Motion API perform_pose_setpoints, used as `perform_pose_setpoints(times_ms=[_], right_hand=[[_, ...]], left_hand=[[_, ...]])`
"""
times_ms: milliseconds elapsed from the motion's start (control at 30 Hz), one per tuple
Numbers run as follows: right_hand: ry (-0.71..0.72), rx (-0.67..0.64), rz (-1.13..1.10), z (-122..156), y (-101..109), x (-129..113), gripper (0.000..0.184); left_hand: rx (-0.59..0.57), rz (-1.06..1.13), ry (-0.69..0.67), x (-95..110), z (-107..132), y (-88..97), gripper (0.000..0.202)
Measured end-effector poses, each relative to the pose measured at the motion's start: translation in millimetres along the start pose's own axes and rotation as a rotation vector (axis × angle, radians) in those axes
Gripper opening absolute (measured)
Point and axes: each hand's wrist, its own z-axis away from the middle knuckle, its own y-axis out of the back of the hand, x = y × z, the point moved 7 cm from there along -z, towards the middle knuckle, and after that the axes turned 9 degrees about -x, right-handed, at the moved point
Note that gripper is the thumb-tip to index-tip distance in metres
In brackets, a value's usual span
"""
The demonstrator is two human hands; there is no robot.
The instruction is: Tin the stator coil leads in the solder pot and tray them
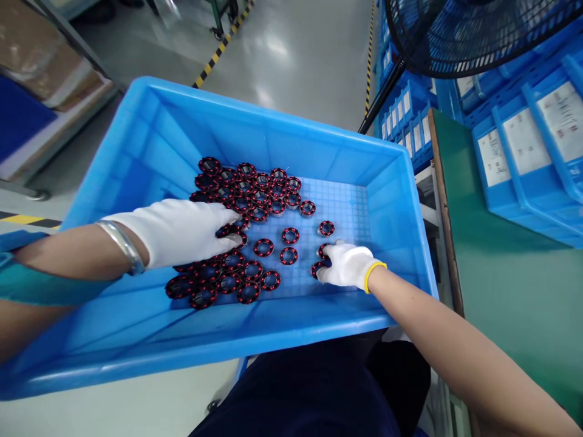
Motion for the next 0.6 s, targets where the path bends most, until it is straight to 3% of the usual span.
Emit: perform_pose_setpoints(times_ms=[233,300,367,433,500,600], right_hand=[[0.007,-0.079,0.102,-8.3,3.0,-17.1,0.033],[0.009,-0.100,0.079,-4.5,7.5,-11.5,0.034],[-0.015,-0.033,-0.016,9.9,18.8,1.6,0.030],[-0.036,0.155,-0.145,41.5,35.2,19.8,0.028],[-0.088,0.387,-0.273,92.3,43.3,47.0,0.030],[-0.303,0.605,-0.389,185.3,10.4,113.7,0.035]], left_hand=[[0.001,-0.012,0.006,-0.8,1.9,1.5,0.054],[0.010,-0.016,0.009,-0.5,2.7,3.1,0.055],[0.012,-0.023,0.007,2.0,2.8,4.7,0.055],[0.007,-0.017,0.012,4.8,2.7,6.5,0.055],[0.007,-0.007,0.024,5.7,3.5,8.0,0.056],[-0.005,-0.015,0.022,2.6,7.8,6.3,0.055]])
